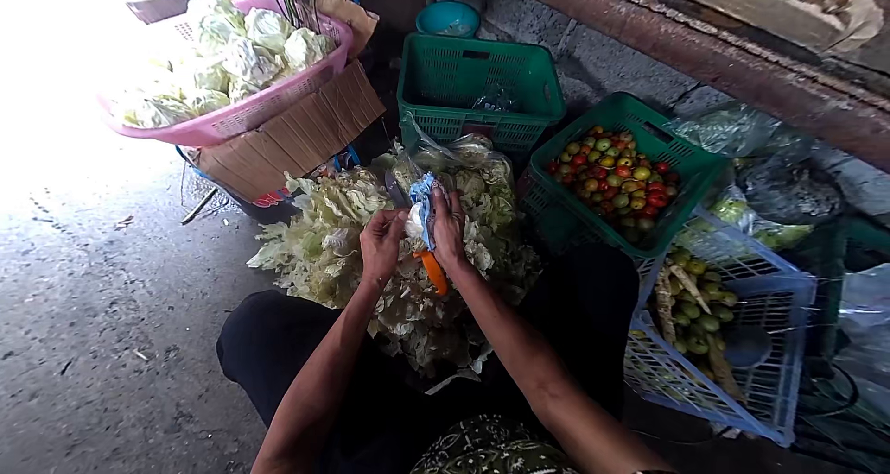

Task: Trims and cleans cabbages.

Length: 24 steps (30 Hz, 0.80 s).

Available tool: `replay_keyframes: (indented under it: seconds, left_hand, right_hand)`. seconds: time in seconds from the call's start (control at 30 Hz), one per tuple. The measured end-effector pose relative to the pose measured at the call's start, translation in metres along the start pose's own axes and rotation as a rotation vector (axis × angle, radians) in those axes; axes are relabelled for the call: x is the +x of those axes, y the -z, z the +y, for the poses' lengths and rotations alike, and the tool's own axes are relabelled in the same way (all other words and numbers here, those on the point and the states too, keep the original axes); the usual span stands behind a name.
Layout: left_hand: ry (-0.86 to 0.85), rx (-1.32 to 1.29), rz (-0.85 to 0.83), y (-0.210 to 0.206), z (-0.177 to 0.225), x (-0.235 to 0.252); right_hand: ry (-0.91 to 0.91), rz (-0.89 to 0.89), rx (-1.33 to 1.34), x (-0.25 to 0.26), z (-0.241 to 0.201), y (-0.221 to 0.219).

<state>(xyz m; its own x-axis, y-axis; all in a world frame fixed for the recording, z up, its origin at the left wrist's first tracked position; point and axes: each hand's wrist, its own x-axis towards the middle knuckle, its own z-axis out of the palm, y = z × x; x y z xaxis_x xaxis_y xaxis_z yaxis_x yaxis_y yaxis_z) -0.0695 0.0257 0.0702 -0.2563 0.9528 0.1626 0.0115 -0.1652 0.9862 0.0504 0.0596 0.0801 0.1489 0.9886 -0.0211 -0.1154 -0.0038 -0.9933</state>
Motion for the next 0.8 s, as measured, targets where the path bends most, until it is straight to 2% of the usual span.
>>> replay_keyframes:
  seconds: [0.07, 0.1, 0.17, 0.2, 0.27, 0.33, 0.37, 0.47, 0.53, 0.57, 0.6, 0.7, 0.8]
  left_hand:
    - [0.104, -0.144, 0.057, 0.002, 0.002, 0.004]
    - [0.122, -0.127, 0.086, 0.004, 0.004, 0.006]
    - [0.055, 0.201, 0.116, 0.009, 0.005, 0.008]
    - [-0.004, 0.369, 0.089, 0.012, 0.005, 0.006]
    - [-0.040, 0.458, -0.047, 0.012, 0.001, 0.002]
    - [0.013, 0.334, -0.192, 0.005, -0.002, 0.002]
    - [0.035, 0.267, -0.228, 0.004, -0.005, 0.002]
    - [-0.011, -0.071, -0.196, 0.014, 0.003, 0.007]
    - [-0.060, -0.268, -0.147, 0.018, 0.005, 0.012]
    - [-0.095, -0.288, -0.141, 0.016, 0.001, 0.012]
    - [-0.153, -0.201, -0.155, 0.014, -0.003, 0.011]
    - [-0.299, 0.344, -0.252, 0.013, -0.011, 0.013]
    - [-0.217, 0.417, -0.289, 0.020, -0.021, 0.016]
  right_hand:
    - [-0.102, -0.022, 0.196, 0.004, -0.001, 0.004]
    - [-0.152, -0.020, 0.306, 0.006, 0.002, 0.006]
    - [-0.219, 0.036, 0.437, 0.011, 0.014, 0.005]
    - [-0.216, 0.068, 0.409, 0.010, 0.023, 0.004]
    - [-0.121, 0.129, 0.191, 0.011, 0.037, 0.000]
    - [-0.046, 0.138, 0.018, 0.008, 0.033, -0.001]
    - [-0.066, 0.084, 0.046, 0.004, 0.023, 0.001]
    - [-0.203, -0.144, 0.466, -0.006, -0.008, 0.018]
    - [-0.324, -0.168, 0.769, -0.009, -0.017, 0.031]
    - [-0.362, -0.162, 0.848, -0.012, -0.014, 0.036]
    - [-0.368, -0.201, 0.875, -0.017, -0.007, 0.041]
    - [-0.424, -0.414, 0.873, -0.026, 0.014, 0.045]
    - [-0.518, -0.358, 0.884, -0.027, 0.020, 0.052]
